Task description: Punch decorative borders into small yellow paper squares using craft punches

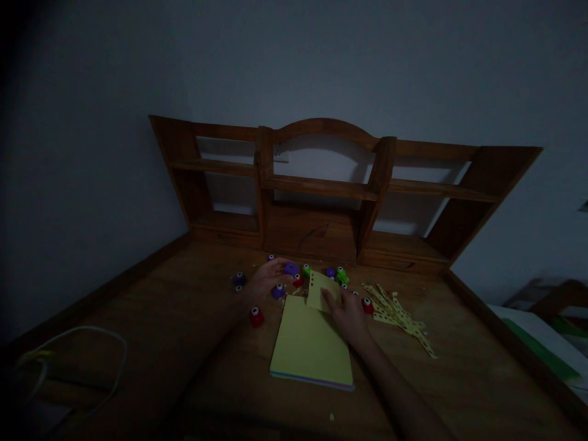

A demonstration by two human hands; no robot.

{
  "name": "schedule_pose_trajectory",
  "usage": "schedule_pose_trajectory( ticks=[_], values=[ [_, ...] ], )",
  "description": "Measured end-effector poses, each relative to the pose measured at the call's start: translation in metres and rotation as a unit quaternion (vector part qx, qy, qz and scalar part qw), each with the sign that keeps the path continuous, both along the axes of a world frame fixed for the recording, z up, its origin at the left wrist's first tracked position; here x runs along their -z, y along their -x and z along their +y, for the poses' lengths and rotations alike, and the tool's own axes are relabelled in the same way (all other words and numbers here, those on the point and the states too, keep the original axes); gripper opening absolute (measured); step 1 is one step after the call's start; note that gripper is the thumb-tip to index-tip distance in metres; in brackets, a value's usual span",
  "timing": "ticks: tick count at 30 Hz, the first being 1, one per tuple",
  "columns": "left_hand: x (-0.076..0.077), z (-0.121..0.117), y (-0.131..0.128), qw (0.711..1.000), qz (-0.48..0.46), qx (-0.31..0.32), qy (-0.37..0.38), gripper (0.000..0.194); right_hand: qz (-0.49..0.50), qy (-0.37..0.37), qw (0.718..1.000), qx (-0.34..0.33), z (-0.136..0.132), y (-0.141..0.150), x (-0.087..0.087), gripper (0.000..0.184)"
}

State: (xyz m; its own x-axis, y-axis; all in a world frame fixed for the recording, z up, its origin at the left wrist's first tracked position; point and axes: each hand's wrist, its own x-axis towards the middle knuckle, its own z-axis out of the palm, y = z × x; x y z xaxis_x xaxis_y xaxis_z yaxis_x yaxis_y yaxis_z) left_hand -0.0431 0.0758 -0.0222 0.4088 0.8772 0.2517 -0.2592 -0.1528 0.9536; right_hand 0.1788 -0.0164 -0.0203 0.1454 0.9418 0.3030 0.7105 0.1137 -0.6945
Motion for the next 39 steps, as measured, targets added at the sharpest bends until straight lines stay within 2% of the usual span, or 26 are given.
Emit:
schedule_pose_trajectory(
  ticks=[10, 17, 21, 26, 34, 39],
  values=[
    [0.009, 0.000, -0.002, 1.000, -0.016, 0.001, 0.001, 0.047, 0.043, 0.020, 0.999, -0.024, 0.001, 0.000, 0.002, 0.050],
    [0.013, 0.004, -0.004, 0.996, -0.058, 0.018, 0.059, 0.043, 0.008, 0.020, 1.000, -0.023, 0.003, -0.002, 0.004, 0.051],
    [0.010, 0.003, -0.003, 0.992, -0.077, 0.035, 0.092, 0.037, -0.010, 0.020, 1.000, -0.017, 0.002, -0.002, 0.004, 0.052],
    [0.002, -0.001, 0.000, 0.992, -0.067, 0.056, 0.088, 0.036, -0.014, 0.025, 0.999, -0.025, 0.002, -0.003, 0.004, 0.052],
    [-0.005, -0.007, 0.000, 0.991, -0.100, 0.048, 0.077, 0.039, -0.027, 0.023, 0.999, -0.007, 0.002, -0.001, 0.005, 0.052],
    [-0.006, -0.008, -0.002, 0.989, -0.120, 0.046, 0.074, 0.038, -0.022, 0.021, 0.999, -0.022, 0.002, 0.000, 0.005, 0.049]
  ],
)
